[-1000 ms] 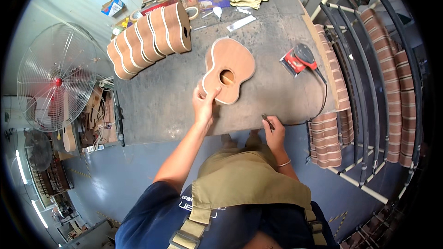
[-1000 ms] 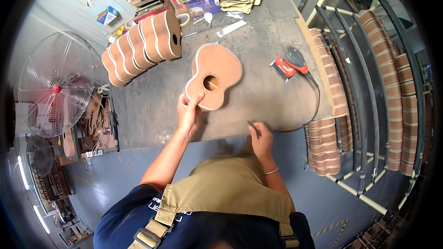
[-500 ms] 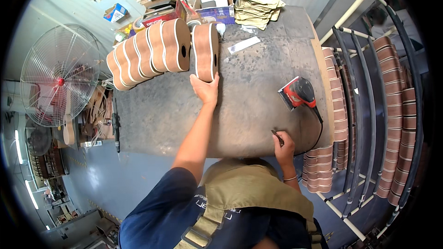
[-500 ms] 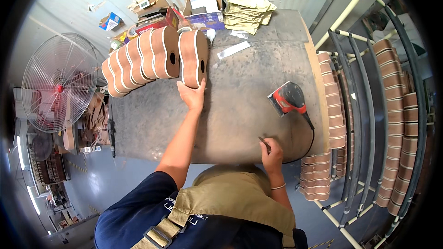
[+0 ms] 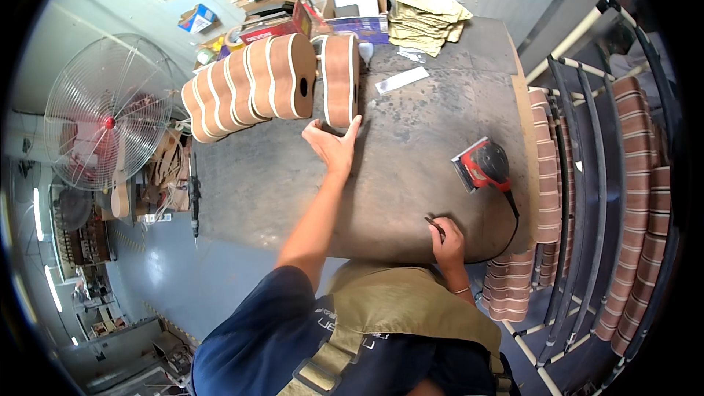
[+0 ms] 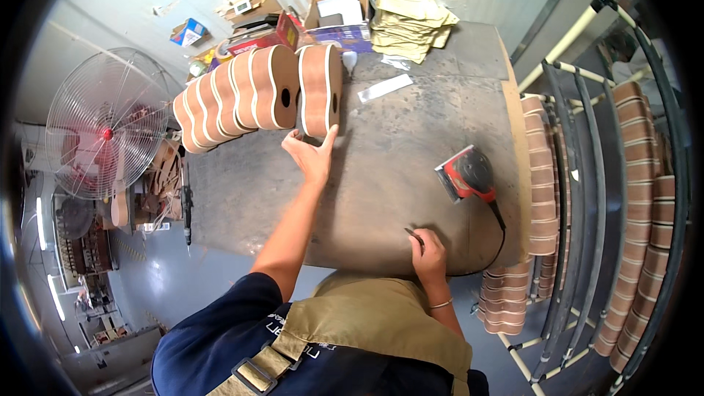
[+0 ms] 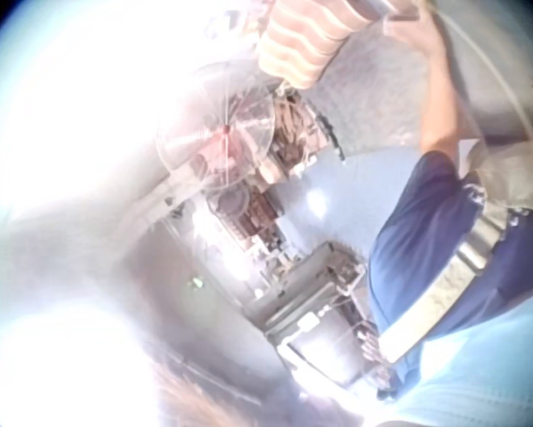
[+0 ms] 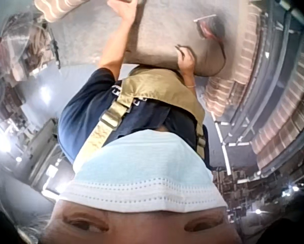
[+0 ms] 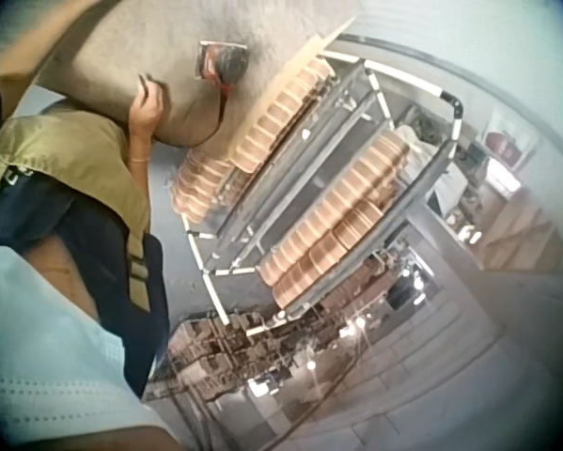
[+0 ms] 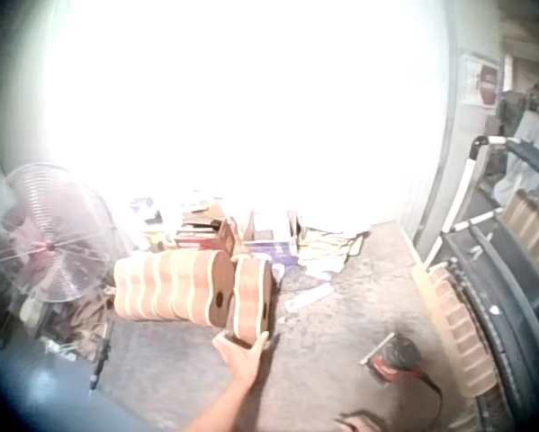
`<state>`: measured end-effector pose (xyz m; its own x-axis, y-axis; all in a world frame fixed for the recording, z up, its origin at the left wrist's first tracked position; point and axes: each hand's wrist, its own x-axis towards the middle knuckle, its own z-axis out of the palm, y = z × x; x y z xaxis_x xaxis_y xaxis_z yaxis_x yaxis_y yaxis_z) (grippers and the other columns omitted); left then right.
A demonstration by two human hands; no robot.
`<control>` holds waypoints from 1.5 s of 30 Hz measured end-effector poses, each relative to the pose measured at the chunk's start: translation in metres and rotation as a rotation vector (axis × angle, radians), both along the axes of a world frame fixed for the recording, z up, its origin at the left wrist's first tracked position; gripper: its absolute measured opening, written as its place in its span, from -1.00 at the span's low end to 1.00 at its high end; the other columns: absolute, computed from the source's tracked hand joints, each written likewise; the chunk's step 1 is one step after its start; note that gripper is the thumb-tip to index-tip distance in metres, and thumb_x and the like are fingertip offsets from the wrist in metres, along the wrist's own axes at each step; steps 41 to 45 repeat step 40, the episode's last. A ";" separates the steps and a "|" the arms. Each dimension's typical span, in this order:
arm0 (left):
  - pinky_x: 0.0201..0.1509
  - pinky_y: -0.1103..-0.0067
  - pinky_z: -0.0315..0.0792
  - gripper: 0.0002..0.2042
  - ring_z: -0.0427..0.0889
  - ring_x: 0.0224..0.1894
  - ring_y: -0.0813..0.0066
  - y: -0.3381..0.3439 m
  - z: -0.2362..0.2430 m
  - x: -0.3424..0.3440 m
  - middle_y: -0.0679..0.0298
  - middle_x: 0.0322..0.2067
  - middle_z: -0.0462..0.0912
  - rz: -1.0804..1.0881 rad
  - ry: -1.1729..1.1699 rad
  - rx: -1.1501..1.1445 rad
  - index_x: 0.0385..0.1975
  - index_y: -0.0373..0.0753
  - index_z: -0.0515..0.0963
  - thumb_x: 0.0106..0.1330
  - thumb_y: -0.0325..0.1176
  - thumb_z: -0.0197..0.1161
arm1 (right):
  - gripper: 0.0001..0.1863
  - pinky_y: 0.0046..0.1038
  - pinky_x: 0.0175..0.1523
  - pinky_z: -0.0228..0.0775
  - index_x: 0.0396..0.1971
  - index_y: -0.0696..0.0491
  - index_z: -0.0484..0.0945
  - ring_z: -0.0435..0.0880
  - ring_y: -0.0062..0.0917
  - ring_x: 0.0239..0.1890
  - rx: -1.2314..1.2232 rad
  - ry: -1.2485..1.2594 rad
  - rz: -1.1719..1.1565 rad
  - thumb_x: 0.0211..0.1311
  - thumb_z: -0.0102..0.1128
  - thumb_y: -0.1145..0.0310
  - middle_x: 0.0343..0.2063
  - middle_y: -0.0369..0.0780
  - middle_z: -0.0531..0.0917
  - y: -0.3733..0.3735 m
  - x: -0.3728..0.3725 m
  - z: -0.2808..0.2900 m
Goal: The person sands the sides of a wooden instrument body using a power sander. They then use a small hand tool to scrape the edges and surfaces of the wooden piece, handling the object to reach different sections.
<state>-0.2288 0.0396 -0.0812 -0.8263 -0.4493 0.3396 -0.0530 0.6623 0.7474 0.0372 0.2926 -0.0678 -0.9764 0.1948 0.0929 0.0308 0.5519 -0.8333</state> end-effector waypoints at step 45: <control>0.29 0.10 0.58 -0.14 0.76 0.18 -0.05 -0.195 0.086 0.321 -0.18 0.19 0.68 -0.901 -0.780 0.247 0.37 -0.33 0.26 0.28 0.05 0.59 | -0.92 -0.18 -0.01 0.51 -0.18 0.12 0.64 0.65 -0.09 -0.17 0.272 0.461 0.091 0.41 0.35 0.47 -0.26 -0.06 0.69 -0.242 -0.007 0.087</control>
